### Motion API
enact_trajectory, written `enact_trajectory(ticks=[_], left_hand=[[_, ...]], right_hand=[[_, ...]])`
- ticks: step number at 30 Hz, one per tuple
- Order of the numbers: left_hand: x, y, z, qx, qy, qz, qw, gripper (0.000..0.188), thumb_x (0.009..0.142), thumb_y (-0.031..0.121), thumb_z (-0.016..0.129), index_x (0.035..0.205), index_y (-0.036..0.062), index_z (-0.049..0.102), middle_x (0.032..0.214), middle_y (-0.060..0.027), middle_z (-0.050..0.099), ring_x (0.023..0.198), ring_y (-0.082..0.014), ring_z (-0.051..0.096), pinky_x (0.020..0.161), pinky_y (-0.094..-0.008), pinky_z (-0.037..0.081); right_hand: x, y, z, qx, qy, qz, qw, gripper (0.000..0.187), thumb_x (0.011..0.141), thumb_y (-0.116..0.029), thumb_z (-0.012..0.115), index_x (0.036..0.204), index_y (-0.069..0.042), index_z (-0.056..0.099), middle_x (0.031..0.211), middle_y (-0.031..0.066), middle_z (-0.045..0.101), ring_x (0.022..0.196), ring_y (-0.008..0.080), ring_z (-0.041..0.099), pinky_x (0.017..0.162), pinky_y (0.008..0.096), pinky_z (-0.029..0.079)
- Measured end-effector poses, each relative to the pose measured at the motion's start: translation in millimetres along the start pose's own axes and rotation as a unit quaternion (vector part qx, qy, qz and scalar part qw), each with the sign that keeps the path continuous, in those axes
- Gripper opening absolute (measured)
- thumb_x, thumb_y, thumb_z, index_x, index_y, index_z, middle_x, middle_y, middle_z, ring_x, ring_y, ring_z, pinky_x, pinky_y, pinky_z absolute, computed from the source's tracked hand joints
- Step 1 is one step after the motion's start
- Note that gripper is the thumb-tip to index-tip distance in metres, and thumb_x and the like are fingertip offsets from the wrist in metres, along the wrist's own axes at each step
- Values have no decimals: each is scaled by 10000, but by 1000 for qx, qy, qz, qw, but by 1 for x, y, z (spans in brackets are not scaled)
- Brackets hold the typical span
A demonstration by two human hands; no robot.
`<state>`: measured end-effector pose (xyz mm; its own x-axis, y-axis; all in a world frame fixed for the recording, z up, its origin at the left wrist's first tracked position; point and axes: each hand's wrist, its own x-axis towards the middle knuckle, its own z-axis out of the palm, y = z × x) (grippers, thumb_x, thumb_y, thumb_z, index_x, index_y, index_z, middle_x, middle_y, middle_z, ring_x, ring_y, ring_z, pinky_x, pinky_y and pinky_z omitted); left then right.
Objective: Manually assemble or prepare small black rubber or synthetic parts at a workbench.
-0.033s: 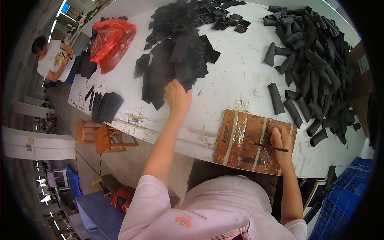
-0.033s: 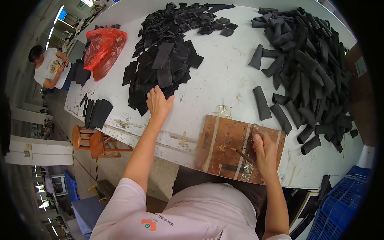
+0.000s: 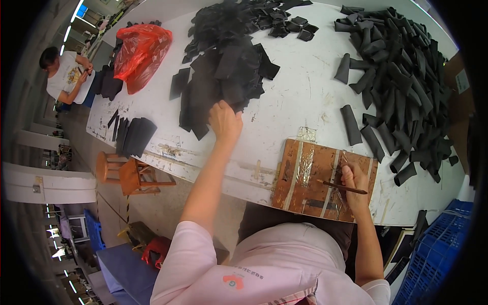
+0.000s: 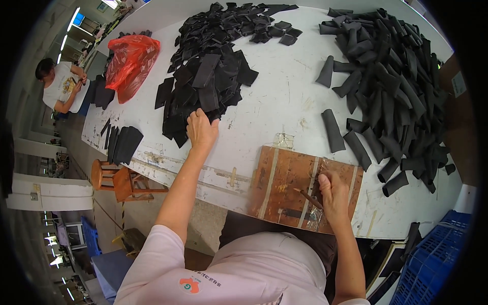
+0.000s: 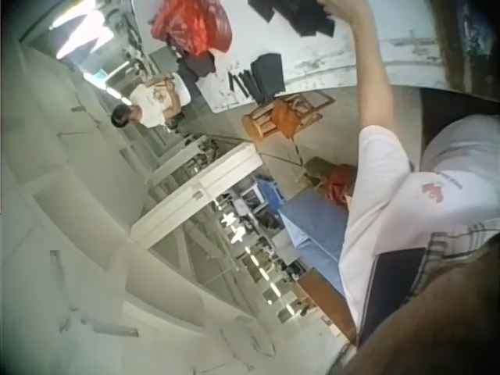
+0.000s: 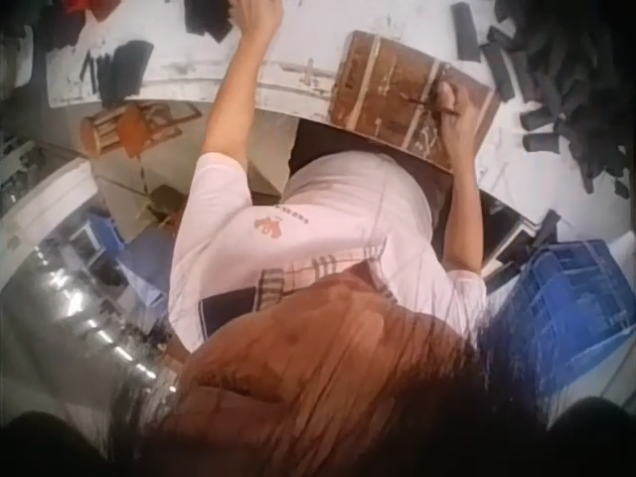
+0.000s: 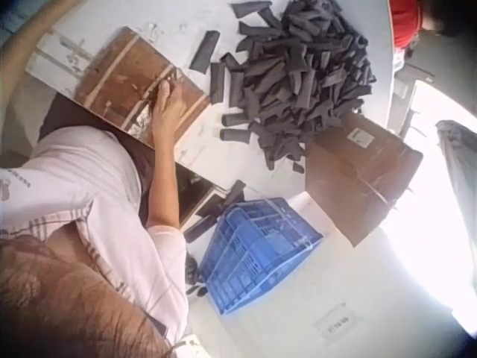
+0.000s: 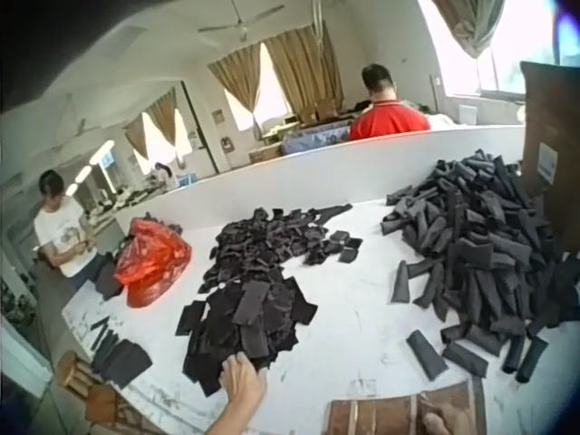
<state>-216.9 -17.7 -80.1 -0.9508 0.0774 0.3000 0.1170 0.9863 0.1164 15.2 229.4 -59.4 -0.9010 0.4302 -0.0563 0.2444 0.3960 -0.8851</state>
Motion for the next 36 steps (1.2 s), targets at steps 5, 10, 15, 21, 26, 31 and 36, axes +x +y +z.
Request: enact_trajectory(ticks=[5, 10, 15, 21, 26, 31, 36], left_hand=[[25, -22, 26, 65, 37, 73, 994, 75, 671, 32, 562, 741, 8, 550, 802, -150, 561, 798, -305, 546, 668, -365, 462], [29, -34, -2, 4, 82, 73, 994, 56, 699, 50, 515, 690, 22, 563, 731, -135, 578, 726, -295, 566, 628, -373, 468], [13, -38, -30, -16, 124, 92, 988, 119, 723, 82, 545, 819, 48, 606, 748, -116, 583, 732, -288, 568, 627, -384, 465], [-4, -40, -34, -32, 97, 68, 992, 154, 740, 63, 561, 872, -1, 609, 782, -152, 598, 700, -332, 575, 620, -379, 463], [-22, -24, -59, -90, 183, 114, 972, 143, 740, 18, 547, 868, -23, 596, 738, -144, 570, 662, -319, 555, 593, -361, 450], [-72, 12, -67, -192, 115, 189, 956, 188, 681, -52, 552, 864, -21, 579, 763, -138, 565, 688, -301, 553, 608, -360, 451], [-136, 49, -57, -264, 20, 259, 929, 253, 642, -60, 570, 891, -19, 573, 795, -127, 565, 716, -290, 553, 627, -361, 459]], right_hand=[[-4, 20, 16, -158, 67, -167, 971, 238, 858, -222, 508, 771, -1, 531, 636, 116, 490, 551, 255, 495, 503, 333, 384], [-3, 24, 15, -141, 58, -156, 976, 241, 861, -204, 502, 733, -1, 522, 635, 126, 480, 550, 271, 486, 506, 344, 381], [-2, 22, 13, -140, 77, -178, 971, 155, 818, -127, 548, 710, -20, 517, 617, 109, 485, 530, 281, 498, 487, 344, 394], [-1, 19, 14, -134, 71, -177, 972, 159, 823, -126, 544, 712, -14, 519, 619, 109, 483, 529, 280, 494, 487, 339, 392], [-2, 20, 14, -136, 72, -168, 974, 169, 830, -137, 536, 715, -13, 524, 615, 110, 480, 528, 281, 492, 486, 339, 390], [-2, 19, 13, -138, 73, -160, 975, 170, 833, -140, 531, 719, -13, 526, 618, 114, 485, 535, 285, 498, 490, 342, 392], [-1, 21, 13, -127, 82, -172, 973, 177, 830, -143, 533, 708, -15, 526, 625, 116, 498, 547, 293, 507, 496, 356, 392]])
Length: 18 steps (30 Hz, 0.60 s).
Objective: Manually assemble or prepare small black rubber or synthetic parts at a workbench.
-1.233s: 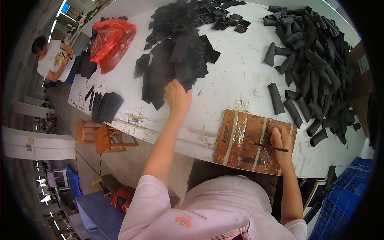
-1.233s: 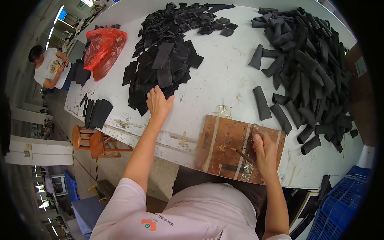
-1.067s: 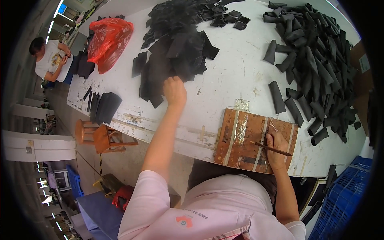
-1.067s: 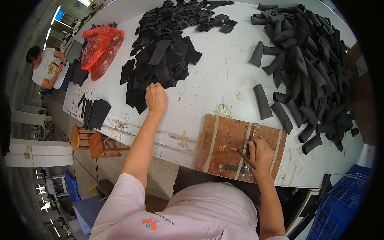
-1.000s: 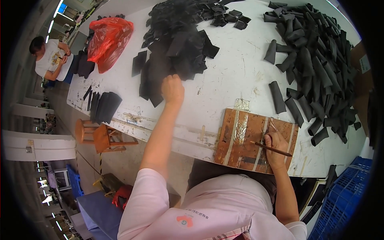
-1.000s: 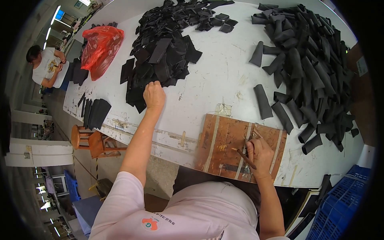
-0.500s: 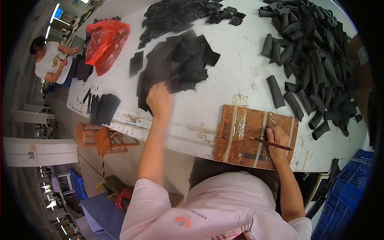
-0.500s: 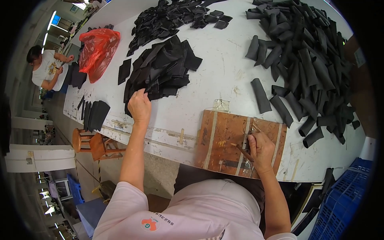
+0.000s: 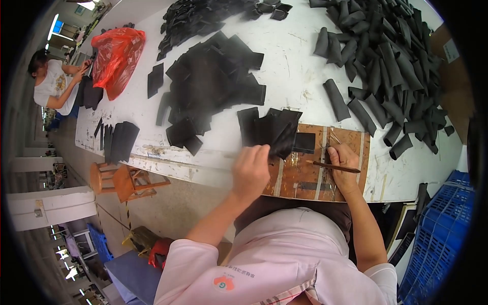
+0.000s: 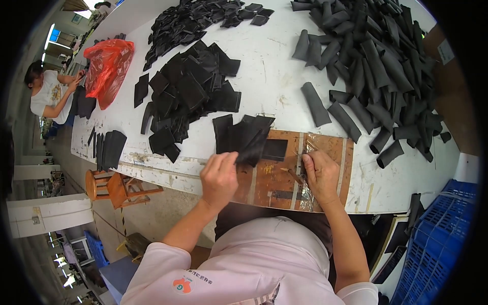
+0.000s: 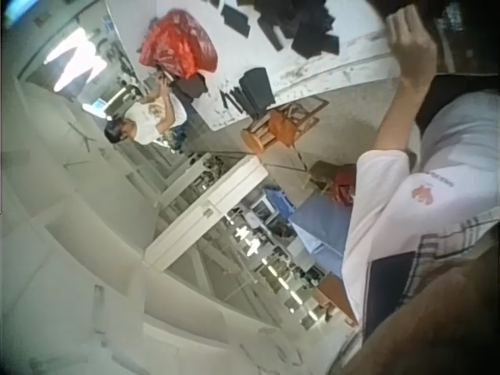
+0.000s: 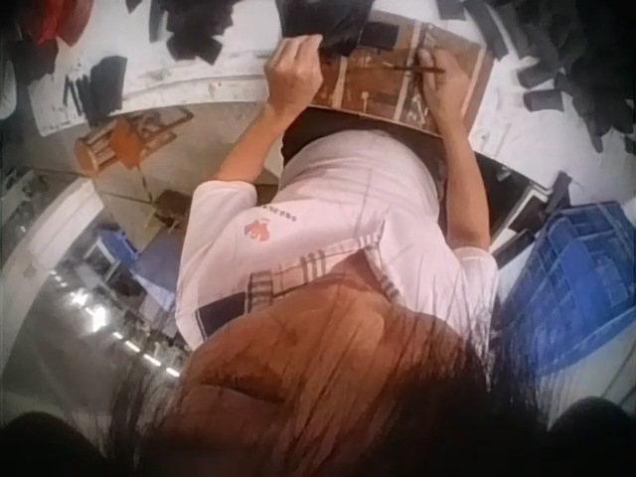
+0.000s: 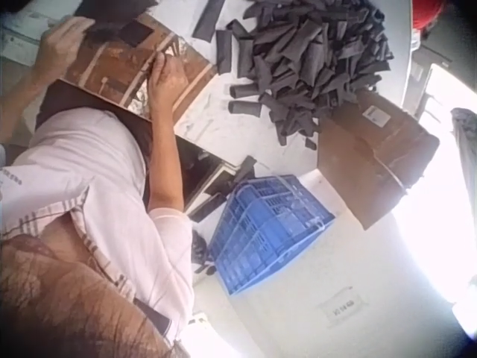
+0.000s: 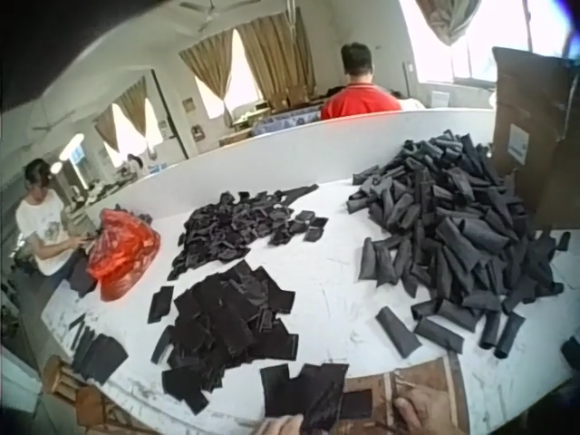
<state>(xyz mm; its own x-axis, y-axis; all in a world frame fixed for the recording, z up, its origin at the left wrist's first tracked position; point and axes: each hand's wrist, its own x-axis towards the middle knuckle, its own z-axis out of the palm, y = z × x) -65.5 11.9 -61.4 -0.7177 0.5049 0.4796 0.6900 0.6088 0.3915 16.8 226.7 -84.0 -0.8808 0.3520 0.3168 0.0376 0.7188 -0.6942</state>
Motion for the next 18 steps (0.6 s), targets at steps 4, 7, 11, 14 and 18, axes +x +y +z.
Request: enact_trajectory(ticks=[4, 7, 11, 14, 18], left_hand=[[-7, 23, 7, -24, -81, 25, 996, 327, 638, -41, 586, 963, -27, 553, 896, -145, 546, 794, -298, 538, 699, -368, 452], [3, 29, -19, -129, -81, -37, 988, 370, 651, -53, 575, 1018, -26, 540, 991, -177, 529, 859, -291, 528, 788, -344, 427], [32, 49, -95, -451, 13, -10, 892, 326, 658, -44, 521, 983, -58, 535, 939, -203, 565, 794, -259, 561, 692, -336, 456], [27, 59, -135, -508, 44, 77, 857, 263, 652, 19, 521, 907, -34, 548, 817, -179, 593, 634, -257, 571, 578, -345, 465], [16, 72, -137, -495, 86, 72, 862, 221, 672, 30, 508, 882, -28, 548, 814, -164, 587, 643, -248, 562, 588, -336, 455]], right_hand=[[-4, 5, -1, 8, -3, 9, 1000, 198, 832, -155, 529, 693, -14, 528, 619, 117, 501, 549, 294, 508, 498, 359, 391], [-4, 3, -2, 17, -1, 15, 1000, 210, 838, -161, 522, 689, -13, 529, 616, 120, 502, 548, 292, 509, 502, 355, 392], [-8, 7, -3, 34, 16, 31, 999, 194, 840, -145, 520, 706, -6, 535, 629, 125, 507, 541, 278, 501, 505, 335, 387], [-15, -4, -7, 75, 46, 22, 996, 142, 827, -85, 513, 716, 0, 537, 638, 124, 511, 542, 266, 497, 502, 317, 382], [-37, -39, -9, 63, 37, -126, 989, 53, 748, 0, 532, 696, -10, 535, 626, 100, 512, 529, 251, 507, 464, 328, 395]])
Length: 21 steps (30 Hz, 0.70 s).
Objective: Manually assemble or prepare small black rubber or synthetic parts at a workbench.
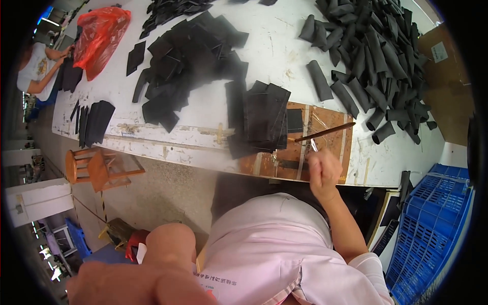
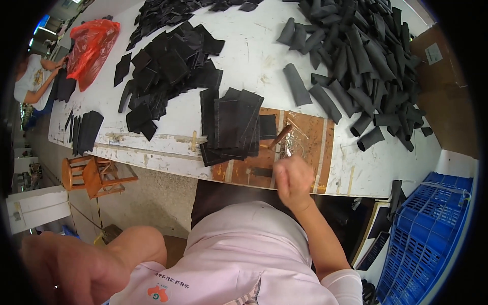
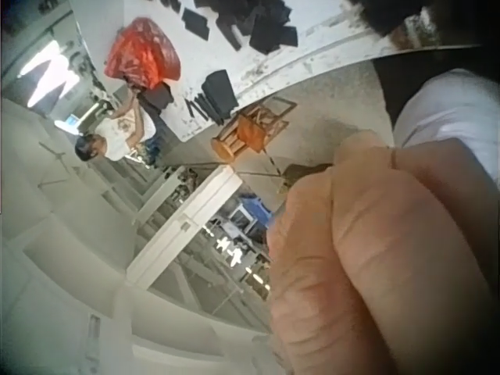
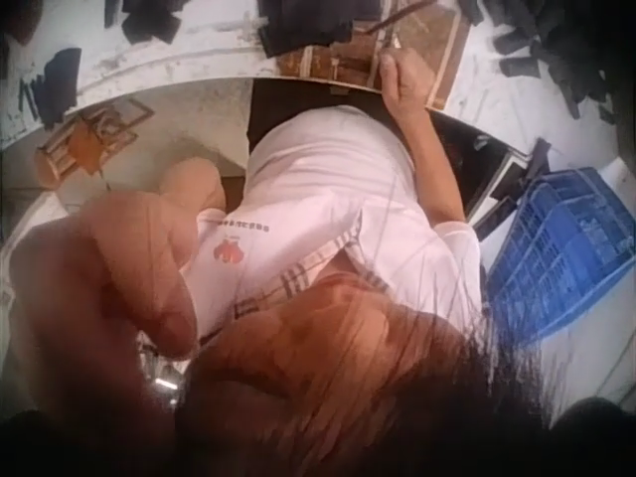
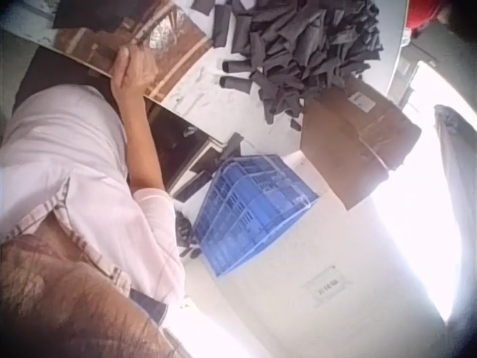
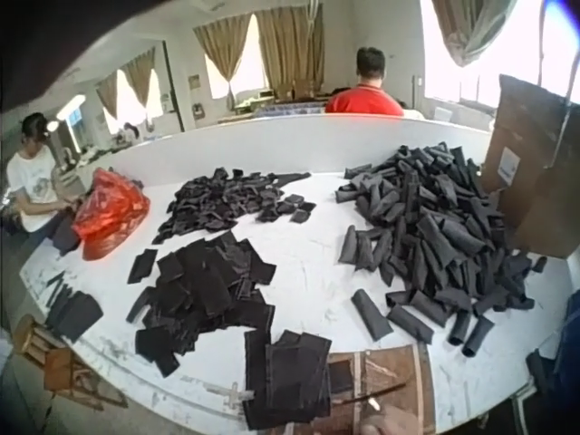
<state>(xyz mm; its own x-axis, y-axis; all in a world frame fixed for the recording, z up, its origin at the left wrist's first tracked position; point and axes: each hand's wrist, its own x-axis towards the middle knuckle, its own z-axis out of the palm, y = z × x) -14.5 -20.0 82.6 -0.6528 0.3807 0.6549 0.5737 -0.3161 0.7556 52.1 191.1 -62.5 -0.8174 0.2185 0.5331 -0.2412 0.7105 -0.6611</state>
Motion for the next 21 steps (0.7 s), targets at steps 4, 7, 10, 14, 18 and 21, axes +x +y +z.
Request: enact_trajectory(ticks=[4, 7, 10, 14, 18, 21], left_hand=[[-4, 6, 10, 2, 19, 13, 1000, 182, 693, 40, 495, 856, -21, 547, 812, -149, 581, 651, -238, 553, 597, -327, 445], [-5, 13, 12, 7, 40, 28, 999, 157, 708, 48, 485, 837, -16, 547, 810, -138, 576, 658, -232, 546, 605, -320, 437], [-6, 16, 20, 6, 62, 40, 997, 136, 723, 56, 475, 818, -11, 547, 808, -127, 571, 664, -225, 540, 612, -314, 429], [-17, 28, 18, -5, 82, 43, 996, 120, 744, 67, 462, 792, -4, 546, 806, -113, 565, 673, -216, 531, 622, -305, 419], [-17, 24, 35, -21, 92, 35, 995, 123, 765, 78, 449, 766, 2, 546, 803, -98, 559, 682, -207, 522, 632, -296, 409], [-15, 20, 49, -40, 98, 26, 994, 136, 780, 86, 439, 747, 7, 545, 801, -87, 554, 688, -200, 516, 639, -289, 401]], right_hand=[[10, -31, 21, -20, -116, -35, 992, 79, 748, -46, 564, 821, -25, 542, 673, 92, 506, 539, 253, 518, 462, 343, 418], [17, -37, 33, -76, -144, -3, 987, 199, 745, -56, 572, 937, -39, 525, 721, 97, 514, 569, 263, 539, 477, 350, 439], [19, -41, 40, -109, -190, 39, 975, 282, 749, -48, 564, 1023, -53, 499, 753, 111, 532, 626, 284, 562, 505, 359, 456], [9, -38, 41, -20, -181, 85, 980, 231, 769, -42, 540, 998, -48, 509, 782, 129, 550, 657, 309, 564, 555, 385, 459], [-4, -34, 37, 45, -178, 144, 972, 166, 787, -36, 539, 950, -5, 529, 758, 144, 557, 671, 285, 573, 586, 340, 461], [-9, -37, 35, 52, -172, 132, 975, 142, 776, -22, 540, 918, -12, 526, 780, 144, 558, 668, 307, 569, 573, 359, 462]])
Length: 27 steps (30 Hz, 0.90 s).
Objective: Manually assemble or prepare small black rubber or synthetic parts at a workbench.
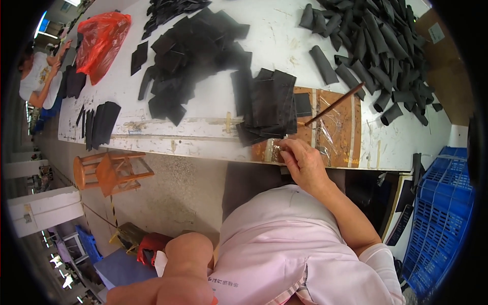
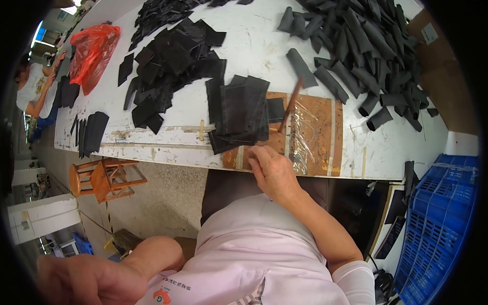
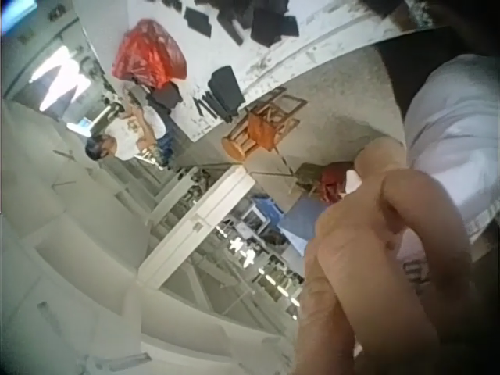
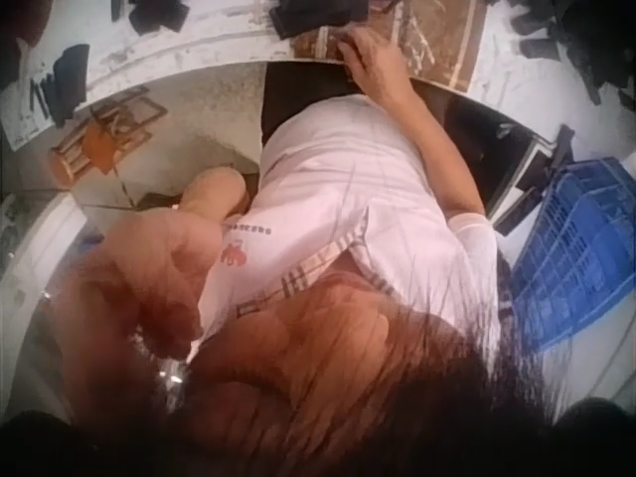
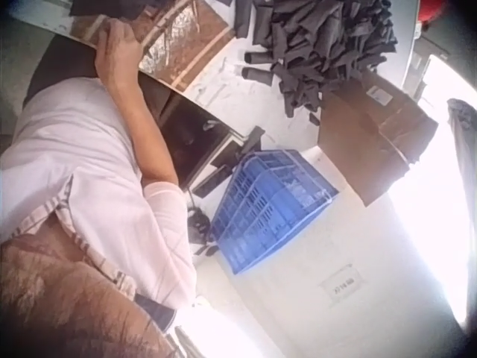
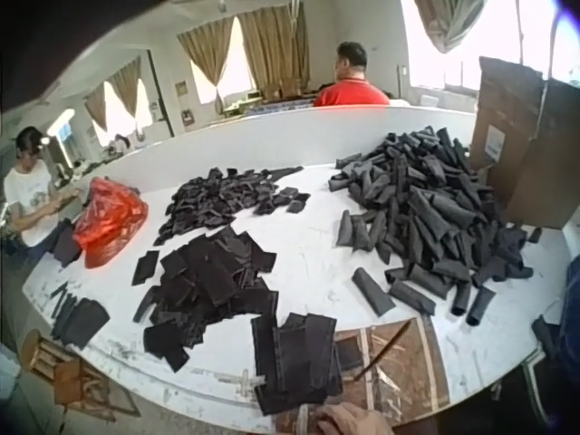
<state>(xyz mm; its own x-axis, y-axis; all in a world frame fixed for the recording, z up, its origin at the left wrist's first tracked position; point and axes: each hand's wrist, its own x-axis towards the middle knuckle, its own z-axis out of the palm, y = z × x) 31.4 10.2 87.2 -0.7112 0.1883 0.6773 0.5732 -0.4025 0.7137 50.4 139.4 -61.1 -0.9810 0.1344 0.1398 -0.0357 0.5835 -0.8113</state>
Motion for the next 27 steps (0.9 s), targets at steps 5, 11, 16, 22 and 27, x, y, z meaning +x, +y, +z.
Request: enact_trajectory(ticks=[5, 11, 16, 22, 27], left_hand=[[10, 6, -19, -20, 15, -21, 999, 173, 806, 99, 422, 715, 16, 544, 798, -69, 547, 699, -188, 505, 652, -278, 388], [-18, -133, -46, 383, -202, -58, 900, 338, 639, -22, 607, 970, -10, 536, 973, -140, 544, 890, -311, 531, 747, -343, 445], [-25, -153, -40, 488, -297, -122, 811, 340, 648, -20, 625, 968, 0, 512, 994, -137, 529, 887, -310, 542, 756, -355, 453], [-29, -162, -40, 520, -271, -75, 806, 166, 677, -55, 582, 835, -23, 544, 817, -101, 555, 683, -241, 585, 611, -310, 478], [-14, -112, -11, 52, -34, -494, 867, 51, 767, -24, 575, 817, -13, 574, 633, 0, 545, 529, -17, 479, 461, -153, 376]], right_hand=[[-10, -2, -10, 30, 31, -12, 999, 94, 764, -3, 549, 857, -11, 535, 761, 139, 547, 636, 311, 561, 522, 362, 452], [-18, 8, -22, 34, 67, 21, 997, 82, 764, 4, 550, 846, 5, 548, 743, 135, 544, 614, 295, 562, 527, 338, 450], [-14, 9, -26, 38, 66, 32, 997, 84, 762, 5, 552, 846, 7, 547, 738, 134, 544, 615, 295, 563, 532, 334, 451], [-9, 3, -30, 34, 72, 26, 997, 105, 753, 2, 568, 855, 2, 549, 731, 129, 540, 611, 274, 563, 522, 326, 450], [6, -25, -41, 127, 99, 29, 987, 181, 723, -23, 629, 893, -4, 569, 696, 84, 525, 582, 167, 550, 500, 253, 436]])
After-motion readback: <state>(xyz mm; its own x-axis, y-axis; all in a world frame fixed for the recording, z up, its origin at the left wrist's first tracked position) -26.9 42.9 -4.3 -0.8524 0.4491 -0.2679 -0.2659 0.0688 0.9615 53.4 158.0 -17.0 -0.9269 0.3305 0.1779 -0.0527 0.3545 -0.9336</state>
